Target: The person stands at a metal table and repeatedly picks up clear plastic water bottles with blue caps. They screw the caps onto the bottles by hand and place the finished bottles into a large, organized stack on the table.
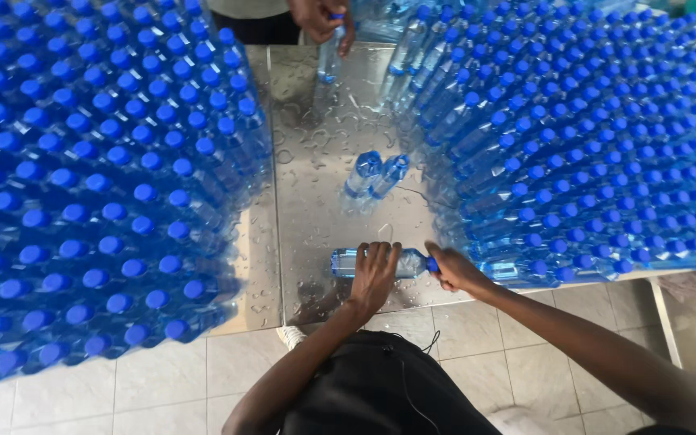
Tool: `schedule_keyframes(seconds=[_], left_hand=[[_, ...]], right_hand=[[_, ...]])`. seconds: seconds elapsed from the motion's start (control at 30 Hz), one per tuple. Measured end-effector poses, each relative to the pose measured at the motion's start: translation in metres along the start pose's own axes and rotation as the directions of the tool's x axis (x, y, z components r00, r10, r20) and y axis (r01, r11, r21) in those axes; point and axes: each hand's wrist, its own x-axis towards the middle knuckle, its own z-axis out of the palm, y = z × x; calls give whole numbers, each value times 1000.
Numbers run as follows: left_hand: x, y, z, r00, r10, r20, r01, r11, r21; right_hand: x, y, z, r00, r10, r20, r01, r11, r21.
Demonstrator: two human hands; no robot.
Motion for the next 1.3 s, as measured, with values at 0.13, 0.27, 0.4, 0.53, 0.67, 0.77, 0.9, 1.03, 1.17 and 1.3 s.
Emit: schedule_keyframes(seconds=[0.13,0.27,0.4,0.53,0.67,0.77,0.9,1.03,1.17,1.3], left_hand=[[25,8,34,978,-199,63,209,939,-274],[63,10,28,936,-312,164,352,810,-468],[67,-12,21,920,-291,264,388,779,-493],[30,-23,-67,774,-359,522,591,705,-392],[-58,-47,-44,720,-503,478,693,565,-448],[-127,-58,-38,636,-609,474,767,434,-472],[-224,-83,-20,435,-802,410,848,212,-485],[-265,-85,-46,332,-901,281,714,45,-699],[-262,-92,-61,227,-961,159,636,23,-771],[-236,-90,-86,264,-962,67,583,104,-806]], right_hand=[[-14,-22,-19,862,-505,-54,471,834,-286],[15,-38,-44,826,-549,-130,463,791,-401],[102,-41,-92,776,-565,-281,432,800,-417],[156,-54,-137,756,-543,-366,482,840,-251],[234,-60,-178,694,-507,-511,549,832,-80],[218,-77,-179,613,-522,-593,439,849,-295],[157,-87,-93,211,-830,-516,651,513,-559],[72,-123,133,402,-888,-222,895,432,-111],[44,-146,288,525,-780,340,759,610,226],[53,-150,349,507,-767,395,827,561,27]])
